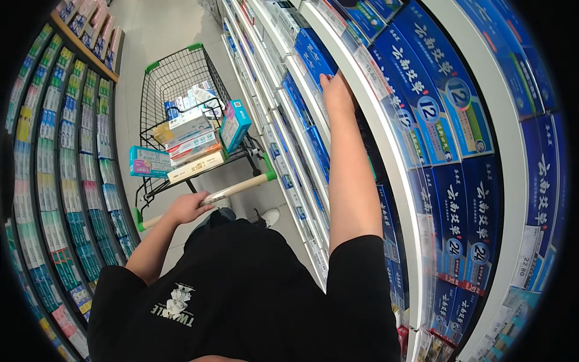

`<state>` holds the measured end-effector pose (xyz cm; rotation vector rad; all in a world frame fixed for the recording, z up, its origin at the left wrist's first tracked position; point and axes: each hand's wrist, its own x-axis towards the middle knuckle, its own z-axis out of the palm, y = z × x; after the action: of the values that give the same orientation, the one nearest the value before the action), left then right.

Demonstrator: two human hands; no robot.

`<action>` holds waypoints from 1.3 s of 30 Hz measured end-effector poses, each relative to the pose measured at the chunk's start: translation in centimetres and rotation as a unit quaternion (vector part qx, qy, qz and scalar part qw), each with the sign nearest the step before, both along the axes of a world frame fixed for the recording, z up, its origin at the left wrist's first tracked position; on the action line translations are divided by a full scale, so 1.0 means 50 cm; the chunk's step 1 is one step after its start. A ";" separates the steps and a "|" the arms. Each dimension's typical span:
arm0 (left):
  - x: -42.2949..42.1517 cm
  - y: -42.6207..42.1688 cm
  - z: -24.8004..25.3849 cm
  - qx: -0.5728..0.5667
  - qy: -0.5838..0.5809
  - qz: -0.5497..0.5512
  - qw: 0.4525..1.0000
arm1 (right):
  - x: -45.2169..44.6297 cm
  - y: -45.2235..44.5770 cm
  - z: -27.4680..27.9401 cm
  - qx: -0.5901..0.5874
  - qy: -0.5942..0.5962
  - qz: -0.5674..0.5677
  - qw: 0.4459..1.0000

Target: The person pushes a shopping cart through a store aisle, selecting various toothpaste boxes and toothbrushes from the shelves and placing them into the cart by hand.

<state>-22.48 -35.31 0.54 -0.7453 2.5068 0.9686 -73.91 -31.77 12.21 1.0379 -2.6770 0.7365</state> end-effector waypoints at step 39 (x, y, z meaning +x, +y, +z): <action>0.001 -0.385 -0.177 -0.487 0.112 0.161 0.851 | 0.599 0.496 -0.043 0.046 -0.070 0.171 0.982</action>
<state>-22.42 -54.55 -8.31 -1.4232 3.0835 -0.2816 -43.95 -6.96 10.07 1.5526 -2.7021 0.7746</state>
